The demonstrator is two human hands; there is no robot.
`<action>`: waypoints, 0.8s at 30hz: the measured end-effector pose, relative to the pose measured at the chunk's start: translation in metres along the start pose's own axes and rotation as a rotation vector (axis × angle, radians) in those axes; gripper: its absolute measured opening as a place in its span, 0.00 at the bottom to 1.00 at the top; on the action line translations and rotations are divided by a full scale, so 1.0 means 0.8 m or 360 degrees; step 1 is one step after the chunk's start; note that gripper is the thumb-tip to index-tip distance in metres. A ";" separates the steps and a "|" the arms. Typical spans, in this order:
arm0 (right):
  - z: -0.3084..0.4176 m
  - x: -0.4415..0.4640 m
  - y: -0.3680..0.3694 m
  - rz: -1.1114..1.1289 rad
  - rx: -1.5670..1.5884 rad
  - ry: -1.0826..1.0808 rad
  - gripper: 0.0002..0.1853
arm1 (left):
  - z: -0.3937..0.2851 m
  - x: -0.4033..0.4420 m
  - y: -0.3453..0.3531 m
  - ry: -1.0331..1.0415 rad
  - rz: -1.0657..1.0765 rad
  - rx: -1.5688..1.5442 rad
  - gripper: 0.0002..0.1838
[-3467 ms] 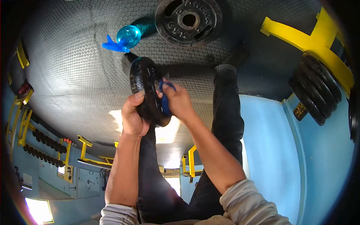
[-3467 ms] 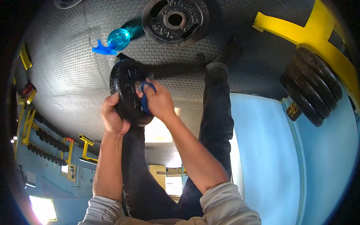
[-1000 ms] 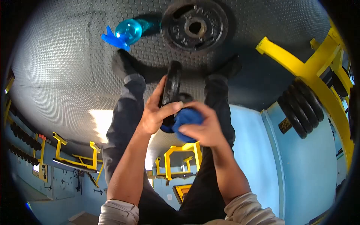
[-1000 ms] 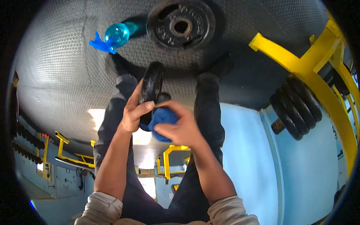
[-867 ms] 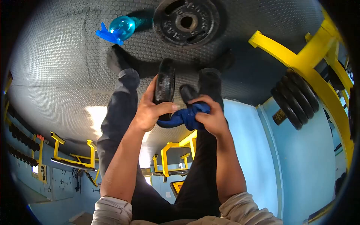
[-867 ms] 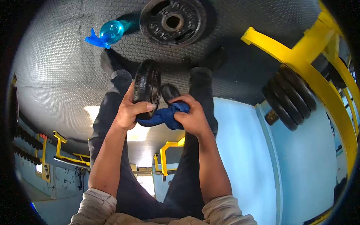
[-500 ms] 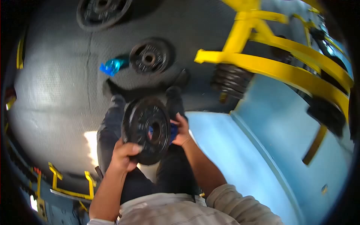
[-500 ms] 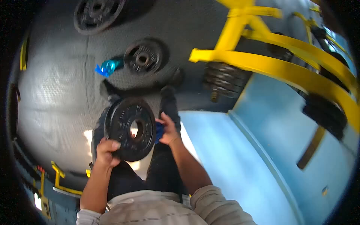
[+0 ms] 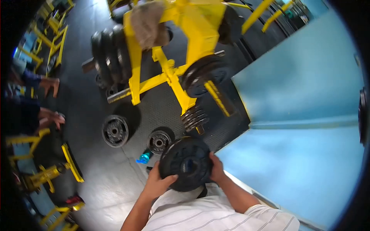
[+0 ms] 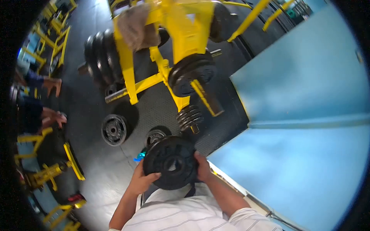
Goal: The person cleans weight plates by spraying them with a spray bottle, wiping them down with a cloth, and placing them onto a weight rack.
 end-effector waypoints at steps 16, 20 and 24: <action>0.204 0.069 -0.062 -0.0047 0.0484 -0.0825 0.30 | -0.174 0.154 0.224 0.0506 0.0099 0.1303 0.26; 0.195 0.100 -0.056 0.0017 0.0612 -0.0745 0.29 | -0.191 0.158 0.231 0.0458 0.0044 0.1350 0.25; 0.188 0.120 -0.048 0.0066 0.0589 -0.0647 0.29 | -0.190 0.166 0.221 0.0413 0.0011 0.1388 0.26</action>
Point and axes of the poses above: each hand's wrist, its own x-axis towards the middle knuckle, its own y-axis out of the palm, z = x × y, the point moved 1 cm from there along x, towards the middle knuckle, and after that the axes turned 2 degrees about -z, right-handed, at the moved point
